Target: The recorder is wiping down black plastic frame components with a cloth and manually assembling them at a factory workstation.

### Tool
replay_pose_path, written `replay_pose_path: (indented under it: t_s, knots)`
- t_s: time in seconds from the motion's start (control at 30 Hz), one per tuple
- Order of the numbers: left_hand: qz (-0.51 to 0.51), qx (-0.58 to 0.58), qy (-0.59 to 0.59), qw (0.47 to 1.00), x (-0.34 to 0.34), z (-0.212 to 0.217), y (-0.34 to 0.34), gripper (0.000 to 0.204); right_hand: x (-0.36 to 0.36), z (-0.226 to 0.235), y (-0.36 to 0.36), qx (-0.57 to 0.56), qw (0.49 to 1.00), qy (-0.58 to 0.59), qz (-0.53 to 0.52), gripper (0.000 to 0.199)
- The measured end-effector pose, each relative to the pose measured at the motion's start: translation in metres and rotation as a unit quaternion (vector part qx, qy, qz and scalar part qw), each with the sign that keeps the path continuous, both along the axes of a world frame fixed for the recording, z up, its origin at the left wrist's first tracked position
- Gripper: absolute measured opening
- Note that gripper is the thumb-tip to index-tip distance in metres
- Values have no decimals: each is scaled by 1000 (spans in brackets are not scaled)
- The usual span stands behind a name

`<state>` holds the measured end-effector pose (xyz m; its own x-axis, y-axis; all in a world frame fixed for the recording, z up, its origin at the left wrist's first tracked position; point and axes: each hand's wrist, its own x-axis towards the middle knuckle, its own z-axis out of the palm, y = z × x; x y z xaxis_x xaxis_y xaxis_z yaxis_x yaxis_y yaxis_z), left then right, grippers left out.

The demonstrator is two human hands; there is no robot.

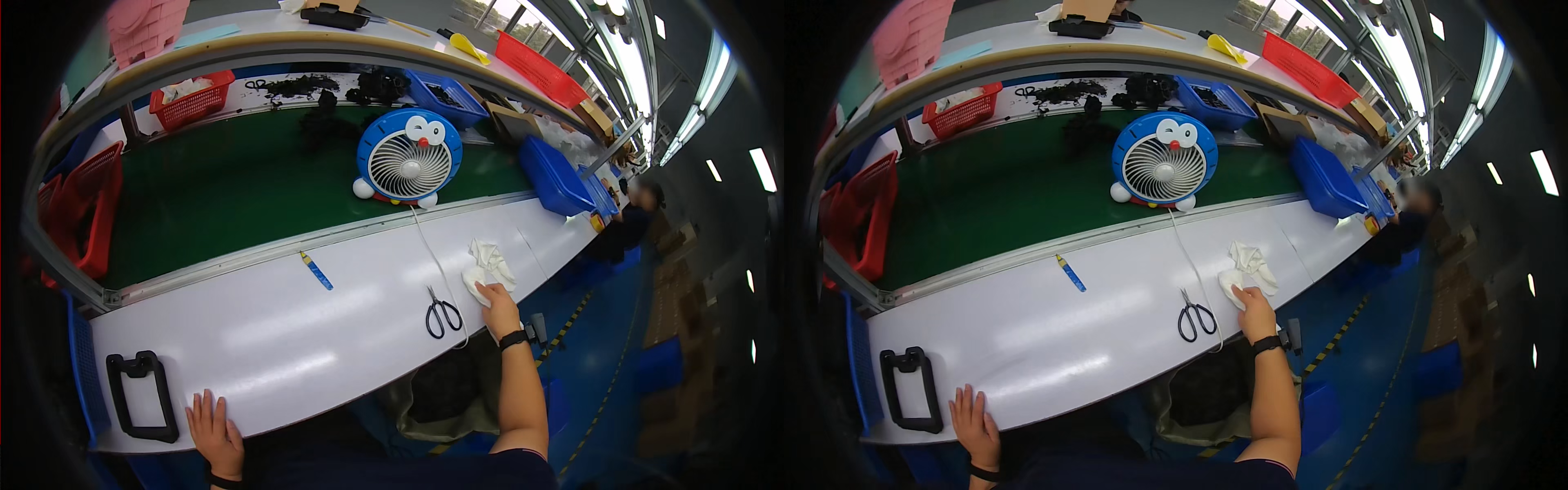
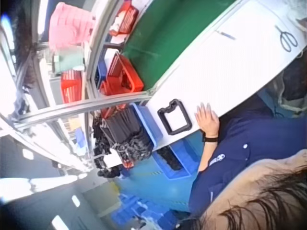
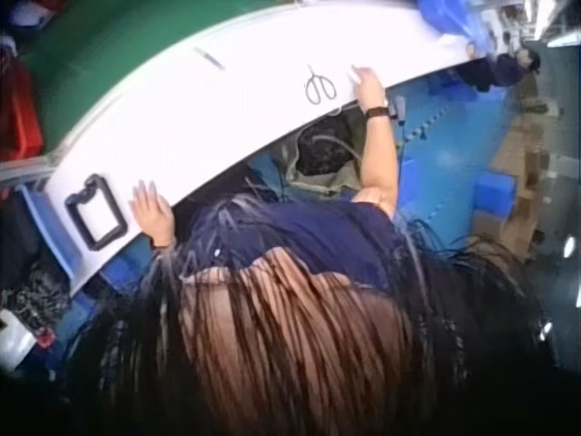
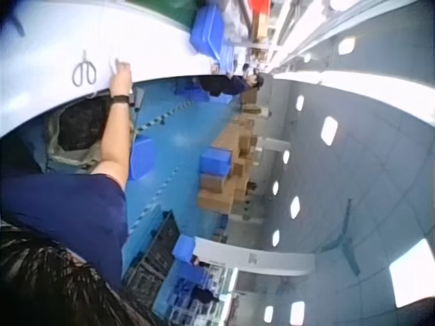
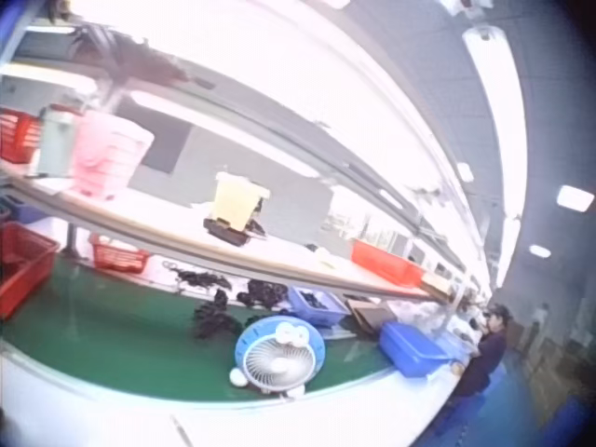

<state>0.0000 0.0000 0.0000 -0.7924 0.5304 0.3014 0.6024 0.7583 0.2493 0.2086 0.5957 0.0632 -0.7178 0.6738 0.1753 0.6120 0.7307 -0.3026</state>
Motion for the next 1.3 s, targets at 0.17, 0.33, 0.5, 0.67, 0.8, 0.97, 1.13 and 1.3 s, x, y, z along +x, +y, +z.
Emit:
replay_pose_path:
  t_s: [0.17,0.33,0.5,0.67,0.8,0.97,1.13,1.3]
  knots:
    - [4,20,-22,1000,20,17,12,38,110,57,-4,-38,943,-285,-166,27]
    - [-8,49,-4,999,9,13,13,35,69,128,-63,-98,990,67,-77,53]
    - [-1,65,-25,998,5,30,8,34,-108,110,-117,-411,881,196,127,68]
    - [-32,100,-119,987,-12,35,-2,34,-289,79,-112,-247,935,72,245,69]
    - [-17,54,-45,997,-16,31,-9,37,-426,36,-106,-79,984,-47,150,60]
    - [-12,73,-63,995,-8,19,-11,41,-543,-31,-115,9,997,-75,10,49]
    - [-39,-54,44,997,-7,-13,-11,52,-611,-34,-96,77,981,-31,174,54]
    - [-22,24,-41,999,-7,3,-20,44,-593,-25,-242,-2,883,52,467,57]
